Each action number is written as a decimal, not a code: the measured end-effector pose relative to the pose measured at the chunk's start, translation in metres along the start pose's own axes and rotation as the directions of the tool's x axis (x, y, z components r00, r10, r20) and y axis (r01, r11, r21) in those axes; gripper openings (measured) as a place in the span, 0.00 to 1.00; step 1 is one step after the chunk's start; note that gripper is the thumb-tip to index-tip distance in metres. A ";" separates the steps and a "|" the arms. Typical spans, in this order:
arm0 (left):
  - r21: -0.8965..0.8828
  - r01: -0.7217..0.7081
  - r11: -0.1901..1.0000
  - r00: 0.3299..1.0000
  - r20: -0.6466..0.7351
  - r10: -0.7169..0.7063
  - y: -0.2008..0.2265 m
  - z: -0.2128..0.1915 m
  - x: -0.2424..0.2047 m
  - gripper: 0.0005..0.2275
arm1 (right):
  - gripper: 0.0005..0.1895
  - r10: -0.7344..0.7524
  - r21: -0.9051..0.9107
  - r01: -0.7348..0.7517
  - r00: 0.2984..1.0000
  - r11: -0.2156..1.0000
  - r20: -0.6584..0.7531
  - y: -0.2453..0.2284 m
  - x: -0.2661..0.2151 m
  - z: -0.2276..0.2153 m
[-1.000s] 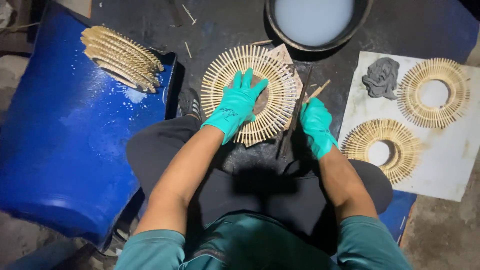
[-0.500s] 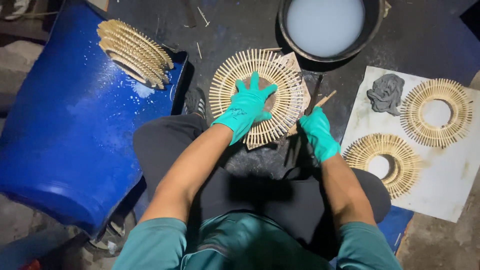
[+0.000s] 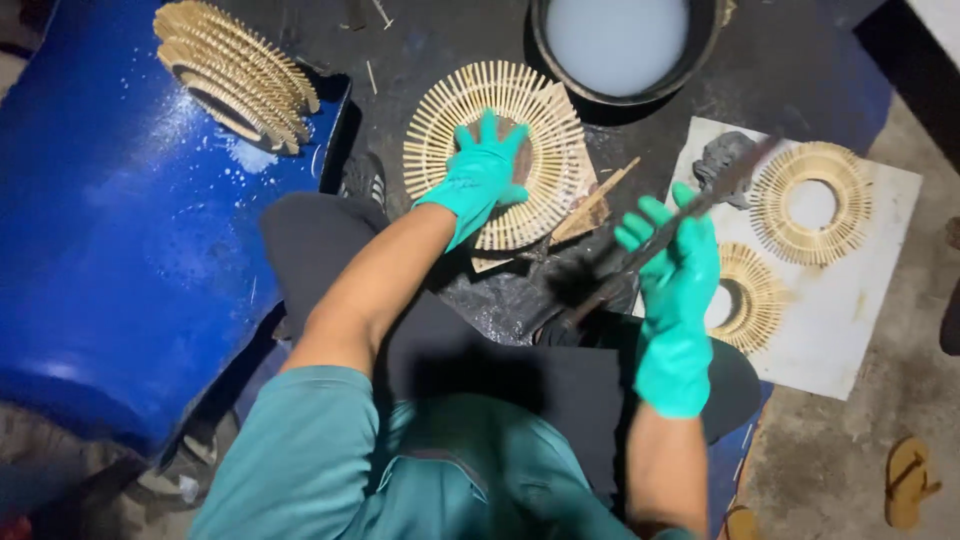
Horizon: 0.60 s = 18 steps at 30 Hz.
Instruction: Assembling a circular bamboo structure by inserting and securing wooden slats into a central hub using a mallet and a thin tool.
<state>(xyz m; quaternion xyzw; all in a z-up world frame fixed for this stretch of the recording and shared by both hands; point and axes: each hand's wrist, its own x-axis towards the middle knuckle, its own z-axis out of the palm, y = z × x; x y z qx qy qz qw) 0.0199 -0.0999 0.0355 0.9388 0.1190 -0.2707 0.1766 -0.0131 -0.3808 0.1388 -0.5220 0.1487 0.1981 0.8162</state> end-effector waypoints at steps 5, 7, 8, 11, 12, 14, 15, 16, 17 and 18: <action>0.015 -0.124 0.992 0.983 -0.132 0.125 -0.007 0.009 0.006 0.55 | 0.25 -0.009 -0.035 0.006 0.995 0.999 -0.103 0.054 -0.037 -0.035; 0.019 -0.008 1.000 0.999 -0.040 0.009 0.007 -0.012 -0.015 0.52 | 0.26 0.075 -0.169 -0.094 0.991 0.981 -0.112 0.070 -0.044 -0.041; 0.021 -0.015 1.000 0.999 -0.045 0.016 0.006 -0.004 -0.011 0.52 | 0.26 0.066 -0.168 -0.085 0.991 0.982 -0.113 0.070 -0.046 -0.034; -0.097 0.007 0.995 0.984 -0.178 -0.024 0.001 0.019 -0.001 0.56 | 0.29 0.125 -0.219 -0.159 0.979 0.963 -0.161 0.074 -0.052 -0.019; -0.096 -0.021 0.995 0.977 -0.213 0.000 0.000 0.023 0.002 0.56 | 0.27 0.129 -0.212 -0.165 0.976 0.963 -0.176 0.074 -0.052 -0.016; -0.099 -0.038 0.994 0.971 -0.237 0.014 -0.003 0.030 0.001 0.56 | 0.25 0.147 -0.209 -0.187 0.970 0.960 -0.192 0.081 -0.051 -0.012; -0.079 -0.028 0.997 0.975 -0.220 0.010 -0.002 0.028 0.001 0.56 | 0.24 0.129 -0.188 -0.170 0.968 0.967 -0.214 0.087 -0.046 -0.011; -0.058 -0.017 0.998 0.979 -0.203 0.005 -0.001 0.025 0.002 0.56 | 0.23 0.111 -0.167 -0.153 0.965 0.974 -0.237 0.092 -0.042 -0.009; -0.056 -0.019 0.998 0.980 -0.199 0.007 -0.001 0.022 0.001 0.56 | 0.23 0.113 -0.164 -0.156 0.964 0.974 -0.241 0.096 -0.039 -0.009; -0.056 -0.009 0.998 0.984 -0.177 -0.001 0.000 0.019 0.001 0.55 | 0.23 0.119 -0.179 -0.164 0.965 0.970 -0.235 0.100 -0.036 -0.009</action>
